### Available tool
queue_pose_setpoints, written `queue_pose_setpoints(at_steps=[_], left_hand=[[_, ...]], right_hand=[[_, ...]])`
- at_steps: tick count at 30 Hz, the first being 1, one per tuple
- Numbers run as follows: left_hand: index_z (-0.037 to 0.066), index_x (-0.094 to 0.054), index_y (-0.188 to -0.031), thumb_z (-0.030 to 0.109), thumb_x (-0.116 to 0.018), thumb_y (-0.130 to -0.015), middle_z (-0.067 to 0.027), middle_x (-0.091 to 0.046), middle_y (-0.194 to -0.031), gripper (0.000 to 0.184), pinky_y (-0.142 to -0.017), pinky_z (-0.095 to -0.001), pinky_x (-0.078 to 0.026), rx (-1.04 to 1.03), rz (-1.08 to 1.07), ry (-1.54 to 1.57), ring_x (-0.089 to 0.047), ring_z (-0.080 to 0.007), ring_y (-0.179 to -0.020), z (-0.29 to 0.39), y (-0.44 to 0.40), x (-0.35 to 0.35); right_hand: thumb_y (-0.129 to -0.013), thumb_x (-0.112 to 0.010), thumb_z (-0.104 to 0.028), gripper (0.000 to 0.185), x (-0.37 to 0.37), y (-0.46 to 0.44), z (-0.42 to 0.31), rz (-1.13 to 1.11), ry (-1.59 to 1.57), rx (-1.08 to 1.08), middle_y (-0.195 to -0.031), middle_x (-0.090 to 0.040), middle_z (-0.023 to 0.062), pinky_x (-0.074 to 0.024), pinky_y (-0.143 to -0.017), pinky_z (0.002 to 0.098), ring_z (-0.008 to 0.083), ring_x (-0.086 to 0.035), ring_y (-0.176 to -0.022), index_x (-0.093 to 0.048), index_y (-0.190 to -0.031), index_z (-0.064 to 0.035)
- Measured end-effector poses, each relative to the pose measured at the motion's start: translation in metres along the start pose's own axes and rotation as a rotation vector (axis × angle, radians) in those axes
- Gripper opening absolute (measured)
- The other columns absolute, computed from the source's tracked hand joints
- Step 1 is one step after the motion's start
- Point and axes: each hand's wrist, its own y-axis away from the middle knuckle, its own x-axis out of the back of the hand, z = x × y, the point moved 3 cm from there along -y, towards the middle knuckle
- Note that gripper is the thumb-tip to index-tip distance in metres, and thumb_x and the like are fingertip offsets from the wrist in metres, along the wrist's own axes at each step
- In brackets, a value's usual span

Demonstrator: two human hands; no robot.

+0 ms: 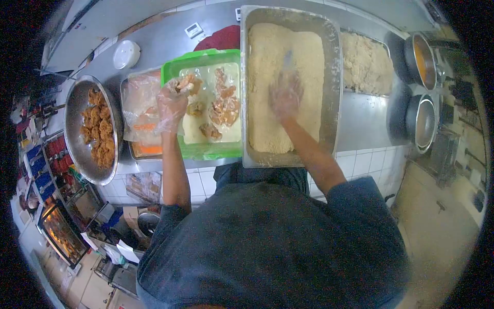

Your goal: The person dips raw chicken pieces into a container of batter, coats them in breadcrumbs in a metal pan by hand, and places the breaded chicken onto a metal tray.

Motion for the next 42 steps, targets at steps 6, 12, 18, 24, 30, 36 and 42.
queue_pose_setpoints(at_steps=[6,12,18,24,30,36,42], left_hand=[[-0.001,-0.073,-0.093,0.018,-0.078,-0.077,-0.0222,-0.070,-0.078,0.025,-0.062,-0.0413,-0.052,0.121,-0.031,0.088,-0.068,-0.0307,-0.067,0.008,0.024,-0.005],[-0.001,-0.073,-0.096,0.017,-0.077,-0.078,-0.0220,-0.071,-0.080,0.026,-0.064,-0.0417,-0.053,0.071,-0.024,0.061,-0.070,-0.0329,-0.070,0.013,0.046,0.008],[0.000,-0.073,-0.096,0.010,-0.072,-0.077,-0.0227,-0.071,-0.081,0.022,-0.066,-0.0430,-0.054,0.039,0.021,0.081,-0.071,-0.0360,-0.075,-0.003,0.044,0.014],[0.002,-0.072,-0.102,0.011,-0.068,-0.081,-0.0231,-0.072,-0.088,0.024,-0.070,-0.0432,-0.055,0.088,-0.030,-0.041,-0.071,-0.0367,-0.079,-0.008,0.043,0.011],[0.004,-0.073,-0.103,0.014,-0.072,-0.080,-0.0206,-0.073,-0.089,0.025,-0.071,-0.0420,-0.055,0.078,-0.045,0.047,-0.071,-0.0339,-0.079,0.009,0.050,0.017],[0.005,-0.074,-0.102,0.016,-0.074,-0.079,-0.0176,-0.073,-0.086,0.026,-0.073,-0.0405,-0.055,0.101,-0.048,0.061,-0.072,-0.0309,-0.080,-0.004,0.056,0.008],[0.005,-0.074,-0.099,0.022,-0.077,-0.077,-0.0188,-0.073,-0.086,0.028,-0.072,-0.0419,-0.054,0.035,-0.012,-0.037,-0.071,-0.0328,-0.079,0.013,0.051,0.029]], right_hand=[[-0.096,-0.039,-0.062,0.076,0.030,0.017,-0.018,-0.131,0.083,-0.051,-0.160,-0.026,0.0190,-0.0142,-0.120,0.0536,0.0378,-0.026,-0.147,-0.028,-0.157,-0.0183],[-0.095,-0.039,-0.064,0.079,0.021,0.034,-0.001,-0.137,0.012,0.017,-0.159,-0.029,0.0170,-0.0145,-0.121,0.0511,0.0357,-0.028,-0.146,-0.025,-0.157,-0.0176],[-0.094,-0.044,-0.060,0.080,0.028,0.059,0.013,-0.121,0.064,0.136,-0.158,-0.033,0.0149,-0.0155,-0.121,0.0511,0.0337,-0.031,-0.145,-0.024,-0.158,-0.0156],[-0.096,-0.046,-0.054,0.076,0.021,0.040,0.022,-0.012,-0.095,0.067,-0.150,-0.043,0.0163,-0.0183,-0.119,0.0523,0.0346,-0.036,-0.141,-0.024,-0.158,-0.0159],[-0.098,-0.037,-0.058,0.069,-0.016,-0.021,0.011,0.104,0.038,-0.059,-0.144,-0.050,0.0185,-0.0258,-0.113,0.0545,0.0356,-0.043,-0.135,-0.032,-0.155,-0.0200],[-0.098,-0.038,-0.058,0.065,0.014,-0.009,0.001,-0.052,-0.091,-0.049,-0.144,-0.050,0.0207,-0.0276,-0.113,0.0517,0.0362,-0.043,-0.135,-0.041,-0.151,-0.0203],[-0.098,-0.040,-0.057,0.067,-0.033,0.002,0.028,-0.099,-0.299,-0.100,-0.142,-0.053,0.0193,-0.0348,-0.110,0.0506,0.0345,-0.046,-0.134,-0.044,-0.148,-0.0126]])
